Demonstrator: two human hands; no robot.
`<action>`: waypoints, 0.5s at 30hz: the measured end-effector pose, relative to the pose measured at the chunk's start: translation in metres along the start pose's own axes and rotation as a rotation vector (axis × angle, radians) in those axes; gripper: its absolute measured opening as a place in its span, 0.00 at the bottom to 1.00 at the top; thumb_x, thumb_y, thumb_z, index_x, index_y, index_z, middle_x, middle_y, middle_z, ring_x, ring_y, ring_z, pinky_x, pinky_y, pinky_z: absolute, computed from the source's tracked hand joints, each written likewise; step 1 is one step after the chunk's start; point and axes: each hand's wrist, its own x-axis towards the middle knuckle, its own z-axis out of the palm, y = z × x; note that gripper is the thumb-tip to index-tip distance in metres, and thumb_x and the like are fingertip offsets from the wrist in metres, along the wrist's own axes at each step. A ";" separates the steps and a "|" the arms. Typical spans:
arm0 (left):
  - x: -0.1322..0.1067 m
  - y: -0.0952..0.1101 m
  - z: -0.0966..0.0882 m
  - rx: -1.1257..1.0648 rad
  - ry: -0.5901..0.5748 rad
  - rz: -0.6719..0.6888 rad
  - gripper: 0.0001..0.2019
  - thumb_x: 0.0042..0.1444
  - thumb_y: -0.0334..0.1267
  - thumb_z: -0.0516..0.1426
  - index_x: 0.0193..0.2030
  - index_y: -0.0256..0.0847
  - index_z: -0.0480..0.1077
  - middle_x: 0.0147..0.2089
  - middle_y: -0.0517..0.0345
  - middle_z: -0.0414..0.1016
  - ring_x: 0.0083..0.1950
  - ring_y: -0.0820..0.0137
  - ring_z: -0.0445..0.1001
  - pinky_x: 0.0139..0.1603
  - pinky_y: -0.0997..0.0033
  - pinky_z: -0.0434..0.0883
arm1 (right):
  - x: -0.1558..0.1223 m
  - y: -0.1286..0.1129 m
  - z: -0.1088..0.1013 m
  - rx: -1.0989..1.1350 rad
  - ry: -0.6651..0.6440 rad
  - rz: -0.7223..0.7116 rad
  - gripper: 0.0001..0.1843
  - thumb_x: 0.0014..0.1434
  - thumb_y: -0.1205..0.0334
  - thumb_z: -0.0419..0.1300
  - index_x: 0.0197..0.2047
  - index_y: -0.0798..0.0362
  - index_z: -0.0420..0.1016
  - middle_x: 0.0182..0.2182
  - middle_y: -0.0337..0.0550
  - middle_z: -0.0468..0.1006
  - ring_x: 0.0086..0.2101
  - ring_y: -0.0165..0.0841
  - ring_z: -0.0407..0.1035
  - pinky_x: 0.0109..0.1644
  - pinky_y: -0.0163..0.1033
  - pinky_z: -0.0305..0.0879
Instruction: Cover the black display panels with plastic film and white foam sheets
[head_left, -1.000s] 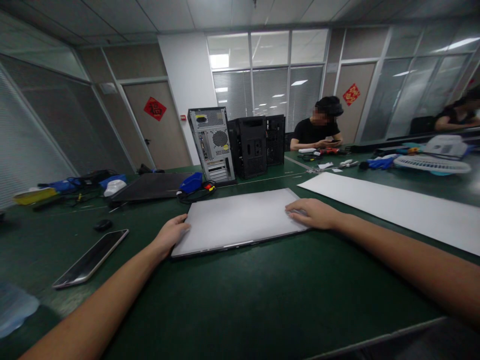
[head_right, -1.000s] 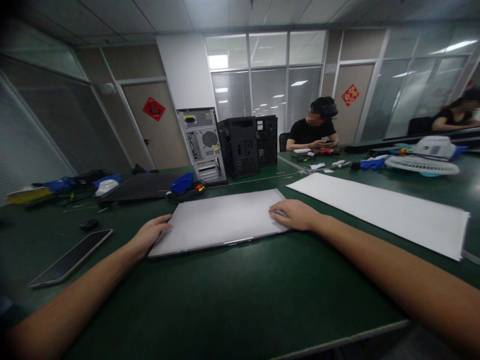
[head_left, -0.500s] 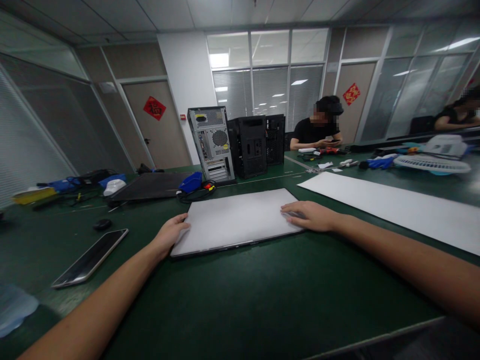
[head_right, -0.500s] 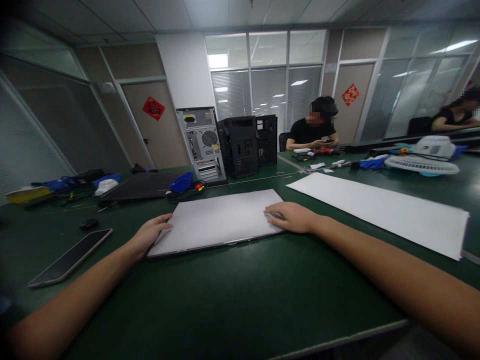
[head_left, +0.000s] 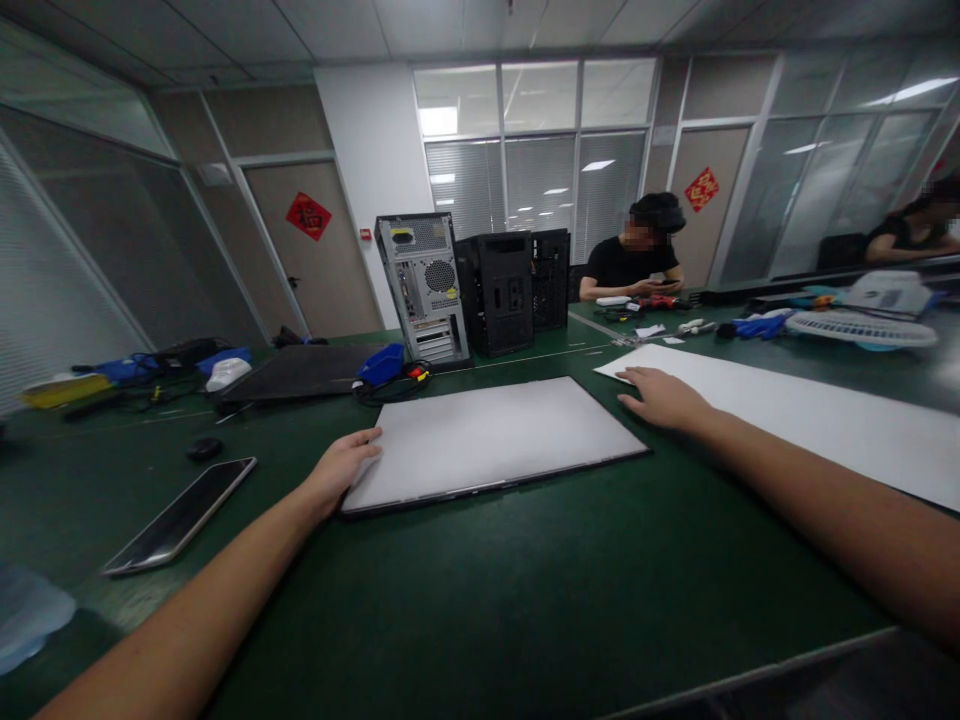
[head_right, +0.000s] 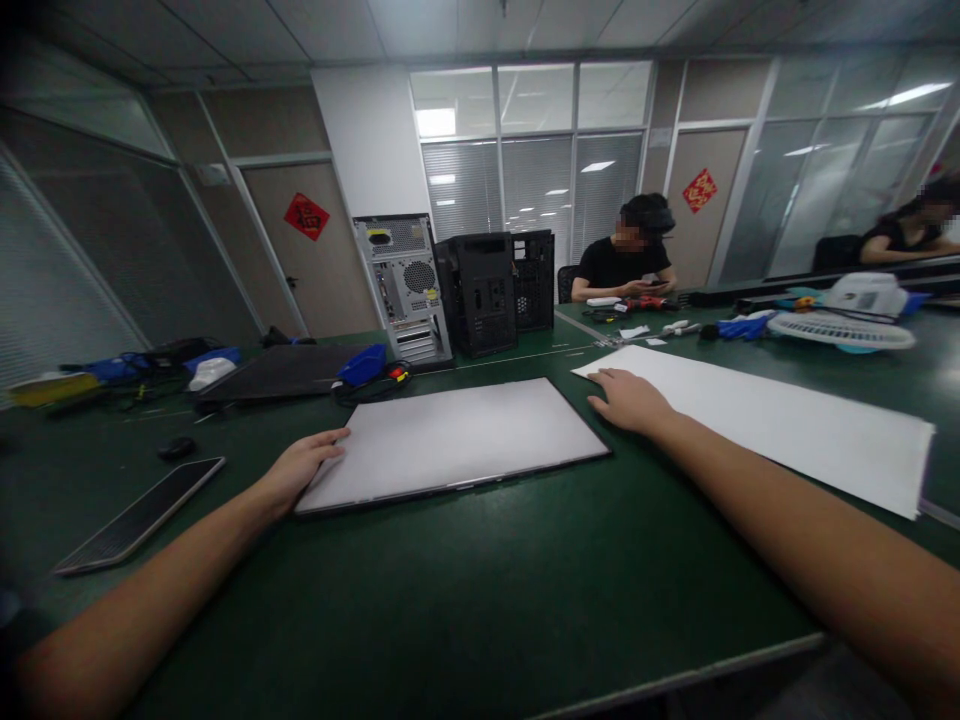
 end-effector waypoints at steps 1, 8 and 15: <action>0.000 0.000 0.000 -0.003 0.001 0.000 0.21 0.49 0.31 0.61 0.52 0.39 0.77 0.66 0.49 0.68 0.66 0.59 0.66 0.68 0.62 0.57 | 0.002 0.013 0.005 -0.055 -0.048 0.090 0.35 0.62 0.44 0.51 0.66 0.57 0.62 0.63 0.59 0.62 0.61 0.50 0.58 0.62 0.53 0.57; -0.001 0.000 0.000 0.028 -0.007 -0.004 0.23 0.50 0.33 0.61 0.54 0.40 0.76 0.65 0.49 0.71 0.63 0.58 0.70 0.66 0.61 0.61 | 0.002 0.045 0.016 -0.101 -0.236 0.255 0.29 0.66 0.44 0.46 0.54 0.58 0.73 0.47 0.62 0.75 0.46 0.47 0.71 0.49 0.52 0.65; -0.006 0.006 0.000 0.073 -0.006 -0.008 0.23 0.51 0.34 0.60 0.56 0.39 0.75 0.66 0.49 0.68 0.64 0.60 0.69 0.66 0.64 0.60 | -0.003 0.017 -0.003 -0.146 -0.118 0.229 0.22 0.62 0.57 0.48 0.49 0.59 0.77 0.44 0.66 0.76 0.42 0.50 0.72 0.44 0.52 0.66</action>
